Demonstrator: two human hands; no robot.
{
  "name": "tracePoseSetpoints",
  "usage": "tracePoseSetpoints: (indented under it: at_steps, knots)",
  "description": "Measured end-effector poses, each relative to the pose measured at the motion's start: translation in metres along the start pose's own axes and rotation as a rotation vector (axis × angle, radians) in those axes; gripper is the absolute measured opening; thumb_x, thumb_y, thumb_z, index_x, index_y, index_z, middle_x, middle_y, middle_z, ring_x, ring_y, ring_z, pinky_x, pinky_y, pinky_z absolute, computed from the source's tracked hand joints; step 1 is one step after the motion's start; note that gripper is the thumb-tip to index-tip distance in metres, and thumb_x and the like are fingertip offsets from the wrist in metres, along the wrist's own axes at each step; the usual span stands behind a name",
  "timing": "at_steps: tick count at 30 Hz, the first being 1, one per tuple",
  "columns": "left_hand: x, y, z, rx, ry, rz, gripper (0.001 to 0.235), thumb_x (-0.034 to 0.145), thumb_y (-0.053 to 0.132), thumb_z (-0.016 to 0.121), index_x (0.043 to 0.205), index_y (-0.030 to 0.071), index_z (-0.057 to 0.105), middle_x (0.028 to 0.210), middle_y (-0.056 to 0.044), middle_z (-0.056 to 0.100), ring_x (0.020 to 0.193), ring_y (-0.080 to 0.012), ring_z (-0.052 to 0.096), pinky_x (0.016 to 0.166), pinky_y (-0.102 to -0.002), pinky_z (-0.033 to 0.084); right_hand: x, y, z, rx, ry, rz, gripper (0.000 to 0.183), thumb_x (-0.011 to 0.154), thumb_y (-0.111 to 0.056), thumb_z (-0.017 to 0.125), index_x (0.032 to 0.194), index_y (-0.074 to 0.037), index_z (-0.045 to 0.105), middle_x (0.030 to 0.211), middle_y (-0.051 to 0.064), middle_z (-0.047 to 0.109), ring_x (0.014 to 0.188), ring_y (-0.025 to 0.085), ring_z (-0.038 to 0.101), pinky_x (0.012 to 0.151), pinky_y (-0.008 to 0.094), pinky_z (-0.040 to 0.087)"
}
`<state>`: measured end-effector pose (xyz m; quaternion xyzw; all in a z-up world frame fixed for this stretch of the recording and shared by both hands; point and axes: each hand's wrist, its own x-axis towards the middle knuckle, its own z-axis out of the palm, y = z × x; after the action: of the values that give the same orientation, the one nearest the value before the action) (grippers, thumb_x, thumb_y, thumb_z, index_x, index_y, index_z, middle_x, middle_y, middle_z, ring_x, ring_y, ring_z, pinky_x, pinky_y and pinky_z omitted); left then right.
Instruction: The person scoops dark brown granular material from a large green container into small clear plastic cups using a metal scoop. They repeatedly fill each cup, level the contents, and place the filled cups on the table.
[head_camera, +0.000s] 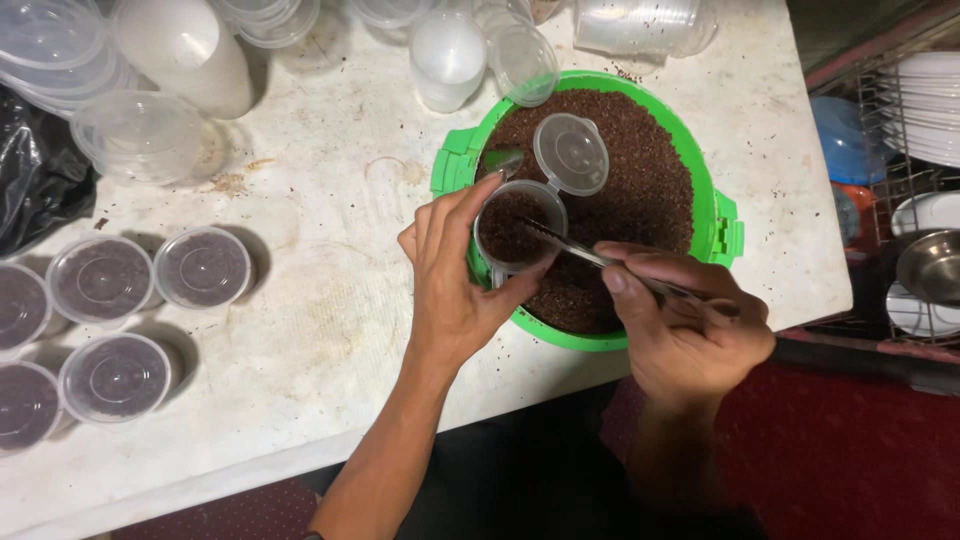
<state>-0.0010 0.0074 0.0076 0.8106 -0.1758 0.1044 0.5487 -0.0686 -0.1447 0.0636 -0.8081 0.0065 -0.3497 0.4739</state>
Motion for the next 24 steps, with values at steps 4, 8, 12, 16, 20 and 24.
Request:
tracePoseSetpoints:
  at_steps: [4,8,12,16,20,24]
  knots:
    - [-0.002,0.006,-0.008,0.032,-0.001,-0.023,0.074,0.08,0.033,0.086,0.145,0.023,0.05,0.135,0.001,0.061,0.123,-0.0208,0.056,0.101,-0.035,0.03,-0.001,-0.001,0.004,0.052,-0.012,0.027,0.019,0.085,0.021,0.079,0.088,0.01,0.063,0.088,0.028,0.071,0.084,0.038,0.079,0.073,0.039,0.07]
    - [-0.008,0.008,-0.02,0.058,0.031,-0.021,0.071,0.083,0.036,0.084,0.144,0.02,0.05,0.136,-0.001,0.061,0.124,-0.0218,0.055,0.104,-0.037,0.03,-0.001,-0.001,0.005,0.127,0.029,0.011,0.021,0.086,0.019,0.078,0.093,0.008,0.061,0.091,0.03,0.07,0.085,0.04,0.078,0.077,0.044,0.071]
    - [-0.017,0.009,-0.029,0.065,0.026,-0.079,0.071,0.082,0.037,0.084,0.143,0.02,0.05,0.134,0.0,0.061,0.123,-0.0201,0.055,0.102,-0.036,0.03,-0.003,-0.009,0.011,0.046,-0.078,-0.043,0.017,0.086,0.022,0.077,0.092,0.015,0.062,0.089,0.031,0.07,0.084,0.041,0.078,0.073,0.042,0.07]
    - [-0.025,0.003,-0.034,0.085,0.037,-0.08,0.073,0.082,0.038,0.084,0.143,0.019,0.05,0.135,0.0,0.061,0.124,-0.0201,0.055,0.102,-0.037,0.029,-0.002,-0.013,0.019,0.105,-0.071,-0.04,0.018,0.088,0.021,0.074,0.096,0.014,0.06,0.093,0.036,0.07,0.085,0.04,0.077,0.079,0.043,0.068]
    - [-0.028,0.002,-0.038,0.073,0.018,-0.101,0.075,0.08,0.036,0.085,0.144,0.02,0.05,0.135,0.0,0.06,0.124,-0.0199,0.055,0.102,-0.035,0.029,-0.004,-0.013,0.026,0.142,-0.19,-0.004,0.014,0.086,0.019,0.075,0.093,0.015,0.064,0.098,0.033,0.072,0.088,0.036,0.078,0.08,0.039,0.068]
    - [-0.03,0.001,-0.042,0.09,0.029,-0.106,0.076,0.078,0.036,0.084,0.144,0.019,0.05,0.134,0.0,0.06,0.125,-0.0203,0.055,0.101,-0.036,0.028,-0.003,-0.011,0.034,0.164,-0.213,-0.036,0.011,0.089,0.015,0.073,0.097,0.014,0.065,0.1,0.032,0.073,0.087,0.035,0.078,0.08,0.038,0.068]
